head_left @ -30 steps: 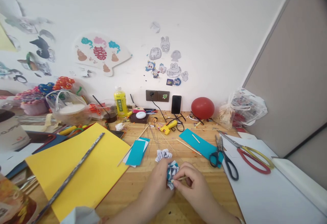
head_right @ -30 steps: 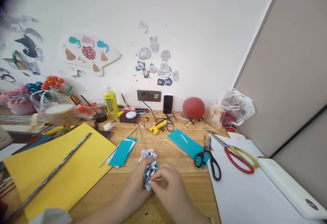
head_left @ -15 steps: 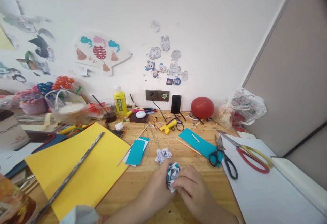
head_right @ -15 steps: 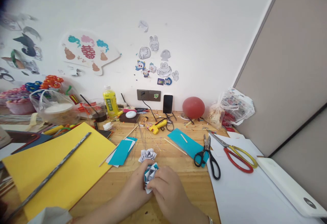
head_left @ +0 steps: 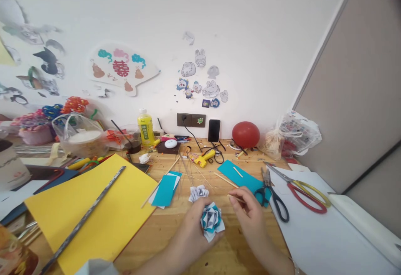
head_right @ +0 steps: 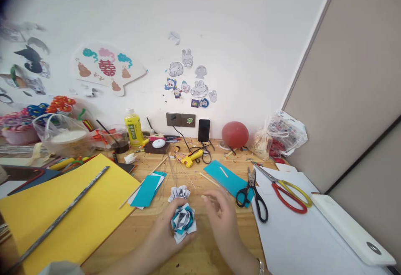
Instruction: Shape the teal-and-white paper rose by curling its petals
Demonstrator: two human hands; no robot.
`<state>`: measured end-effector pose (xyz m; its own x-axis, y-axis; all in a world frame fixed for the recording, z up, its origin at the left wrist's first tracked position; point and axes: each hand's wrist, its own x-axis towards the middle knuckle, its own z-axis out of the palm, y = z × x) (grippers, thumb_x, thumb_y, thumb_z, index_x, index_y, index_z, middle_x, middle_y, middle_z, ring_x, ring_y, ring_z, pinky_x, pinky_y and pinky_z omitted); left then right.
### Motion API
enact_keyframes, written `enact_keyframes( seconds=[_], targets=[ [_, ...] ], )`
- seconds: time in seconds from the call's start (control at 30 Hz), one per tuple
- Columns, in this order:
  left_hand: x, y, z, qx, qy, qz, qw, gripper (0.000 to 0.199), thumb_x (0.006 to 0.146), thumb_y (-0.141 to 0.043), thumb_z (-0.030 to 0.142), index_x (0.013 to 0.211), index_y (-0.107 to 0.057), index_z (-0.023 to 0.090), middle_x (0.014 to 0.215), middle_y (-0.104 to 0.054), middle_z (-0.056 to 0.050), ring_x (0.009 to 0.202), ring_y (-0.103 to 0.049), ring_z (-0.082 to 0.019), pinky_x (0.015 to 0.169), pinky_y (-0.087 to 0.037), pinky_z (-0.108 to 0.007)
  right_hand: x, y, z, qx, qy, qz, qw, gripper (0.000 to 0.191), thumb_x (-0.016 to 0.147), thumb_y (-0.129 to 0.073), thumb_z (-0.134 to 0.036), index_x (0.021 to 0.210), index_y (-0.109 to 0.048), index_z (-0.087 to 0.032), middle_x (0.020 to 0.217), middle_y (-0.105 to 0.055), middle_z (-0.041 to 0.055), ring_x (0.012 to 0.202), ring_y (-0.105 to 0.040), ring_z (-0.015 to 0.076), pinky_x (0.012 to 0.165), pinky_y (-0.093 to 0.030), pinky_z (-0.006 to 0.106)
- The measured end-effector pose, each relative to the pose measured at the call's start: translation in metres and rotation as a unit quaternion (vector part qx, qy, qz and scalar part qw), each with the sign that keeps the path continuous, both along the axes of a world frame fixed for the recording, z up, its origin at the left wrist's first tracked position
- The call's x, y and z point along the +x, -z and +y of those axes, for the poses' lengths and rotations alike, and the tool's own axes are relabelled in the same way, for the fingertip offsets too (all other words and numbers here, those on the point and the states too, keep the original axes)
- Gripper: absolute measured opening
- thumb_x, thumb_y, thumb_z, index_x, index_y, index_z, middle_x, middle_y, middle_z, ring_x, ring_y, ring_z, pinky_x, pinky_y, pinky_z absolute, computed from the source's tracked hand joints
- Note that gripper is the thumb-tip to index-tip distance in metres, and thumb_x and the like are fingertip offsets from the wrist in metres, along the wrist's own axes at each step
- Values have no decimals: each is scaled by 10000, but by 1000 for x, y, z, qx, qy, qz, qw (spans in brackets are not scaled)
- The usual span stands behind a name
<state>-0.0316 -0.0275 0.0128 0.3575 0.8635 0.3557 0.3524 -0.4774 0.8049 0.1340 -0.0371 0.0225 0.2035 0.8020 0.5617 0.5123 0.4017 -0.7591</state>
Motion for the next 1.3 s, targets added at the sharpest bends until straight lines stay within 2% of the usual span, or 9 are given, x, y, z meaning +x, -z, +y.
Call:
enact_keyframes(
  seconds=[0.1,0.2,0.3,0.37,0.47,0.67,0.8,1.03,1.3],
  targets=[
    [1,-3,0,-8,3,17,1000,374,603,-612,135,952,-499,209,853,-606,-20,776,-581,-191,702,-466,-294,-1,-2,-5,12,-17,-11,1000,162,837,-494,-294,783,-600,-185,742,-595,40,699,-561,177,565,-435,246],
    [2,-6,0,-6,11,34,999,268,637,-573,136,887,-499,203,761,-582,1,688,-560,-164,623,-445,-257,-1,-7,-13,32,-107,-71,991,204,875,-431,-288,820,-605,-196,708,-585,30,663,-549,168,574,-422,257],
    [3,-6,1,-5,22,39,999,200,642,-559,126,817,-493,196,693,-548,19,632,-530,-146,569,-414,-231,0,-10,-17,71,-197,-178,961,312,904,-357,-365,858,-619,-202,632,-540,21,592,-507,167,547,-388,272],
    [3,-4,1,-7,30,39,999,226,611,-548,80,797,-487,194,683,-536,26,629,-519,-138,564,-400,-221,-1,-11,-17,91,-221,-232,943,358,907,-331,-417,919,-611,-196,639,-537,29,587,-495,171,534,-373,274],
    [2,-1,2,-11,37,40,998,269,580,-532,38,794,-488,195,689,-531,32,635,-513,-133,563,-385,-214,-3,-14,-16,95,-228,-263,933,368,911,-317,-438,959,-587,-192,680,-552,40,615,-501,175,550,-375,276],
    [1,-1,1,-17,34,48,998,273,586,-520,40,808,-491,196,700,-528,27,647,-503,-139,573,-376,-221,-3,-17,-17,85,-216,-279,932,378,917,-302,-437,844,-579,-192,658,-531,31,610,-492,173,545,-362,275],
    [2,-4,2,-23,39,47,998,263,575,-525,53,793,-479,194,694,-525,28,635,-499,-138,559,-366,-217,-3,-16,-17,68,-220,-295,927,375,920,-298,-428,908,-586,-188,686,-553,39,627,-498,177,552,-365,282],
    [2,-2,2,-22,41,55,997,206,581,-522,75,736,-468,200,630,-479,53,577,-445,-117,516,-322,-200,-2,-13,-15,48,-212,-294,931,407,915,-285,-447,800,-584,-196,656,-542,35,615,-496,179,555,-360,291],
    [2,-3,2,-22,55,58,997,218,576,-529,73,751,-475,191,657,-498,43,597,-469,-118,526,-337,-197,-2,-15,-14,47,-224,-289,930,423,918,-281,-453,848,-603,-188,655,-544,36,617,-498,175,554,-368,283]
  ],
)
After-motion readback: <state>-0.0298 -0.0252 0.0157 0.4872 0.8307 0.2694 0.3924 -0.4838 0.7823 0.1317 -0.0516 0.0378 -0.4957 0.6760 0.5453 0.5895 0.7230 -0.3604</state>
